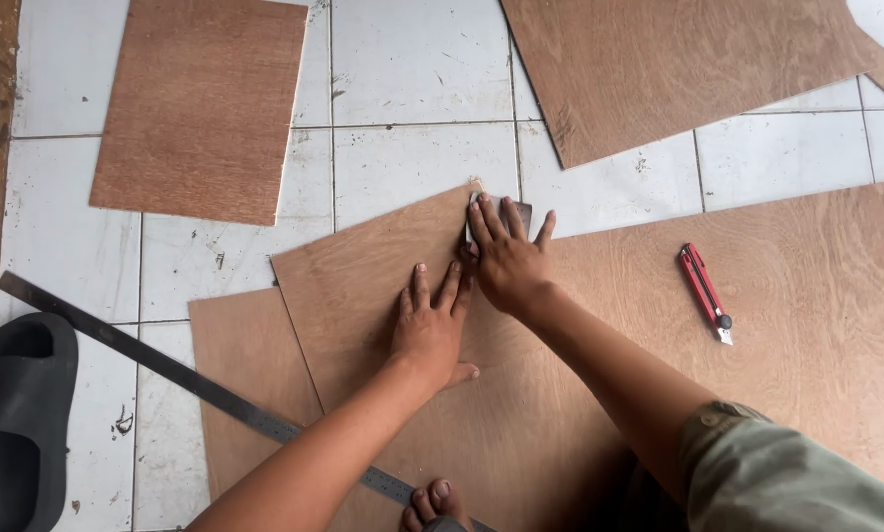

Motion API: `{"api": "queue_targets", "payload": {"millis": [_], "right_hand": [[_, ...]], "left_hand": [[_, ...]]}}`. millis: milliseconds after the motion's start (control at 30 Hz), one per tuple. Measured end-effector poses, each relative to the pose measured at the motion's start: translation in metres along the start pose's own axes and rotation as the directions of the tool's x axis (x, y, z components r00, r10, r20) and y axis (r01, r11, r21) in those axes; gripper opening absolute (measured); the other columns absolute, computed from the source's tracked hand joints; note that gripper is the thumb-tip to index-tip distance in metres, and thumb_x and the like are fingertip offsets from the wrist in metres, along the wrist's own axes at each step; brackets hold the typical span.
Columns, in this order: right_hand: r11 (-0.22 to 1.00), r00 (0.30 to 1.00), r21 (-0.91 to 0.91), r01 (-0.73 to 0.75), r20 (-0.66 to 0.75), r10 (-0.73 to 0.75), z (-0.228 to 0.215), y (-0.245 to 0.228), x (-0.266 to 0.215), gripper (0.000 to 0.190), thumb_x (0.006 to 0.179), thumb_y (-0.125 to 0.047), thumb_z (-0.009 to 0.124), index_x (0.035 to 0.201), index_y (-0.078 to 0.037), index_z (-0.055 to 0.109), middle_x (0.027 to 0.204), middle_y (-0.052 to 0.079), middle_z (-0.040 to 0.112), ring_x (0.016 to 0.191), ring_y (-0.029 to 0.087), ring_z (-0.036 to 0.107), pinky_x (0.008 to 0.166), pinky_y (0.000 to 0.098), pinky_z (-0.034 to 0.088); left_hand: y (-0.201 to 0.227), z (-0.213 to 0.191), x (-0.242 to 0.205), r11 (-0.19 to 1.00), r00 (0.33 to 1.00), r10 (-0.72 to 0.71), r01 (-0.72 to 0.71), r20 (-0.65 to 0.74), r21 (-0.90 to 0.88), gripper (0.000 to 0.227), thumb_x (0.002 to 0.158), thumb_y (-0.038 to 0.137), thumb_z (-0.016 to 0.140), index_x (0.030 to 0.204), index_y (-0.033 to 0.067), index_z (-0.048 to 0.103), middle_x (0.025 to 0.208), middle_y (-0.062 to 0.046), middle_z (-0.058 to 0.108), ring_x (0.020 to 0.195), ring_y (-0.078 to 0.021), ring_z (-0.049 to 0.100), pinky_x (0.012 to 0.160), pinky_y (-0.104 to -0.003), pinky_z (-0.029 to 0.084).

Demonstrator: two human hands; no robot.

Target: Hand-sanding the edges and surfaces of small plywood pieces using sandpaper.

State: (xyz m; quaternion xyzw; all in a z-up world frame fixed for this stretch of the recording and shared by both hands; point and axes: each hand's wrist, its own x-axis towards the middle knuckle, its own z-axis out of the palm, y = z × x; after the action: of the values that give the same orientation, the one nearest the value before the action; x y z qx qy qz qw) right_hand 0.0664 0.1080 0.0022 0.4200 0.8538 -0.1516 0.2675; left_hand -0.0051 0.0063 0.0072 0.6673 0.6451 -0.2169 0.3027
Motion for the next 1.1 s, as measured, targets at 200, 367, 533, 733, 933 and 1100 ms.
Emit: {"api": "queue_targets", "payload": {"millis": [200, 367, 533, 733, 933, 1100], "right_hand": [[1.000, 0.996, 0.008, 0.018, -0.085, -0.017, 0.008, 0.005, 0.041, 0.056, 0.091, -0.039, 0.020, 0.141, -0.018, 0.007, 0.148, 0.001, 0.005, 0.135, 0.027, 0.003, 0.097, 0.0698, 0.000], [1.000, 0.995, -0.006, 0.023, -0.099, -0.023, 0.012, 0.013, 0.017, 0.057, 0.092, -0.041, 0.022, 0.142, -0.019, 0.006, 0.148, -0.002, 0.004, 0.135, 0.024, 0.002, 0.098, 0.0685, -0.001], [0.999, 0.999, -0.035, 0.036, -0.029, -0.037, 0.039, 0.022, -0.051, 0.055, 0.092, -0.040, 0.019, 0.141, -0.019, 0.006, 0.148, -0.001, 0.003, 0.135, 0.024, 0.001, 0.098, 0.0687, -0.001], [0.997, 0.993, -0.079, 0.023, 0.120, -0.014, 0.060, 0.030, -0.135, 0.053, 0.093, -0.038, 0.014, 0.140, -0.017, 0.007, 0.147, 0.002, 0.006, 0.135, 0.025, 0.001, 0.096, 0.0705, 0.001], [0.999, 1.000, 0.046, 0.005, 0.022, -0.006, 0.074, 0.062, -0.156, 0.038, 0.090, -0.035, 0.029, 0.121, -0.021, 0.047, 0.122, -0.008, 0.052, 0.121, 0.010, 0.041, 0.101, 0.0576, 0.020], [0.937, 0.897, 0.349, 0.028, -0.422, 0.131, 0.055, 0.057, -0.143, 0.037, 0.091, -0.023, 0.040, 0.127, -0.015, 0.042, 0.131, 0.000, 0.044, 0.121, 0.021, 0.039, 0.090, 0.0423, 0.041]], "left_hand": [[0.000, 0.002, 0.002, 1.000, 1.000, 0.002, -0.001, 0.008, -0.015, 0.106, 0.069, 0.054, 0.063, 0.141, 0.0050, 0.002, 0.147, -0.013, -0.006, 0.128, -0.0501, 0.003, 0.104, -0.054, 0.016], [-0.001, 0.006, 0.003, 0.999, 1.000, -0.008, 0.007, -0.021, -0.040, 0.106, 0.068, 0.054, 0.064, 0.141, 0.0067, 0.002, 0.147, -0.011, -0.006, 0.129, -0.0478, 0.002, 0.103, -0.056, 0.017], [0.001, 0.008, 0.001, 0.999, 0.999, -0.043, 0.043, -0.021, -0.016, 0.109, 0.066, 0.057, 0.064, 0.141, 0.0081, 0.002, 0.148, -0.008, -0.005, 0.130, -0.0459, 0.004, 0.101, -0.059, 0.020], [-0.002, 0.012, 0.005, 0.999, 0.997, -0.047, 0.045, -0.065, -0.030, 0.111, 0.063, 0.058, 0.066, 0.141, 0.0091, 0.005, 0.148, -0.008, -0.003, 0.131, -0.0440, 0.006, 0.098, -0.060, 0.023], [-0.009, 0.022, 0.002, 1.000, 0.991, 0.016, -0.018, -0.135, -0.012, 0.111, 0.060, 0.051, 0.072, 0.141, 0.0074, 0.009, 0.148, -0.009, 0.003, 0.130, -0.0464, 0.007, 0.097, -0.063, 0.022], [-0.004, 0.018, -0.026, 0.942, 0.941, 0.335, -0.336, 0.041, 0.021, 0.086, 0.058, 0.033, 0.075, 0.132, 0.0201, 0.033, 0.145, 0.006, 0.021, 0.135, -0.0320, 0.004, 0.104, -0.061, 0.012]]}}
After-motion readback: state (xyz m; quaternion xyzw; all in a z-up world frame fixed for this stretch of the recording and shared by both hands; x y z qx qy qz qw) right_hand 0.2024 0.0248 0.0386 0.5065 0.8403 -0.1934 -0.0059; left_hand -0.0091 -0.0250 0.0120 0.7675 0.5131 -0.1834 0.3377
